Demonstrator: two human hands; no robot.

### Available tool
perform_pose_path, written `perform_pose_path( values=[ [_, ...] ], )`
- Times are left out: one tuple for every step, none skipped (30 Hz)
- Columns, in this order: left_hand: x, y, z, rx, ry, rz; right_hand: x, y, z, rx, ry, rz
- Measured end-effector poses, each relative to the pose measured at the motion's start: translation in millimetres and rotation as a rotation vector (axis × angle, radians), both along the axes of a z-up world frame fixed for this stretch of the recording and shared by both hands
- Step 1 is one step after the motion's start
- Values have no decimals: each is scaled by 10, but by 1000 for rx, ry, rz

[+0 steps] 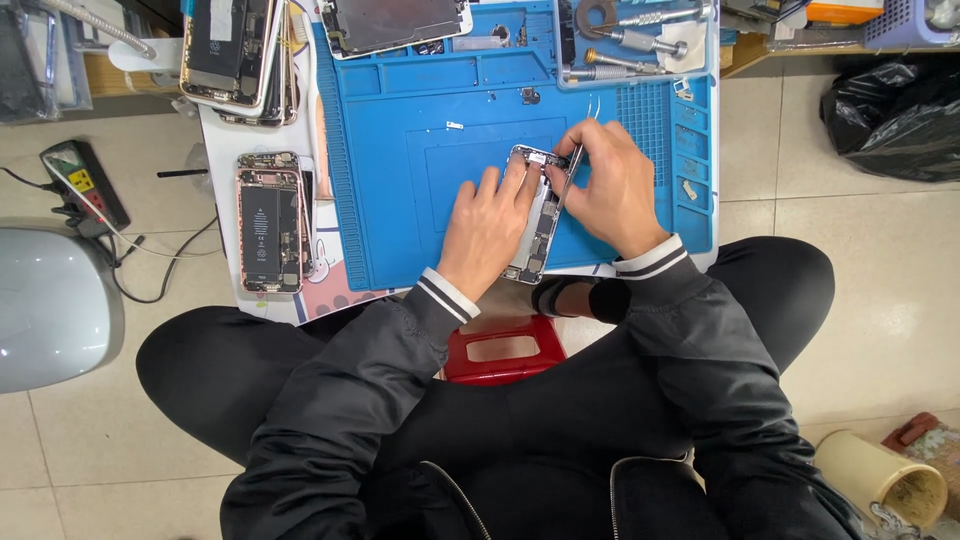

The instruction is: The person sits cross-legged on a stool and repairs a disassembled smartphone placed on their lap. They use tweezers and a screwdriver to remove screws, disconnect cables, and manipulate internal components on a blue work mat.

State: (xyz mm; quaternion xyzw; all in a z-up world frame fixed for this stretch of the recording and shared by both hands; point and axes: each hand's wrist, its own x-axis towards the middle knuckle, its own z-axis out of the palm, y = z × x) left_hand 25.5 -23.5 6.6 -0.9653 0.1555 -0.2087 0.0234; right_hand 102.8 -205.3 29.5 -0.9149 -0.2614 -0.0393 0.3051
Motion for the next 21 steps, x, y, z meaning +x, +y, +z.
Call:
perform_pose_path(
  values=[
    [3, 2, 1, 2, 1, 0, -1, 4, -11, 2, 1, 0],
    [7, 4, -1, -19, 4, 2, -1, 6, -26, -21, -16, -2],
    [16, -10, -7, -43, 6, 2, 4, -6, -37, -47, -35, -6],
    [33, -10, -20, -45, 7, 2, 28, -18, -51, -49, -35, -6],
    [27, -11, -32, -54, 12, 1, 31, -32, -68, -50, -29, -3],
    [19, -11, -43, -63, 17, 0, 32, -44, -84, -51, -22, 0],
    [17, -6, -54, -63, 19, 0, 24, -46, -54, -51, -20, 0],
    [16, 0, -61, -70, 29, -4, 16, -48, -22, -21, 2, 0],
    [30, 1, -64, -78, 35, -10, 20, -54, 18, 9, 21, -3],
    [37, -1, -64, -79, 34, -11, 24, -62, 33, 9, 20, -4],
    [37, 2, -66, -83, 43, -15, 23, -64, 42, 17, 29, -2],
    [35, 7, -69, -87, 52, -18, 21, -64, 51, 26, 38, 1],
    [33, 6, -75, -86, 53, -18, 17, -64, 55, 27, 39, 1],
    [30, 6, -82, -85, 63, -18, 13, -62, 57, 15, 37, 4],
    [23, -1, -88, -86, 74, -17, 4, -68, 62, 0, 35, 7],
    [23, 1, -77, -87, 76, -17, 4, -72, 58, 0, 37, 7],
    [22, 10, -65, -93, 86, -19, 3, -70, 52, -7, 28, 12],
    [21, 17, -53, -99, 95, -21, 1, -70, 46, -14, 20, 17],
    [23, 13, -63, -101, 95, -22, -6, -57, 43, -16, 19, 16],
    [26, 9, -71, -105, 92, -26, -13, -44, 41, -30, -9, 19],
    [24, 19, -76, -106, 89, -29, -22, -18, 37, -41, -36, 22]
  ],
)
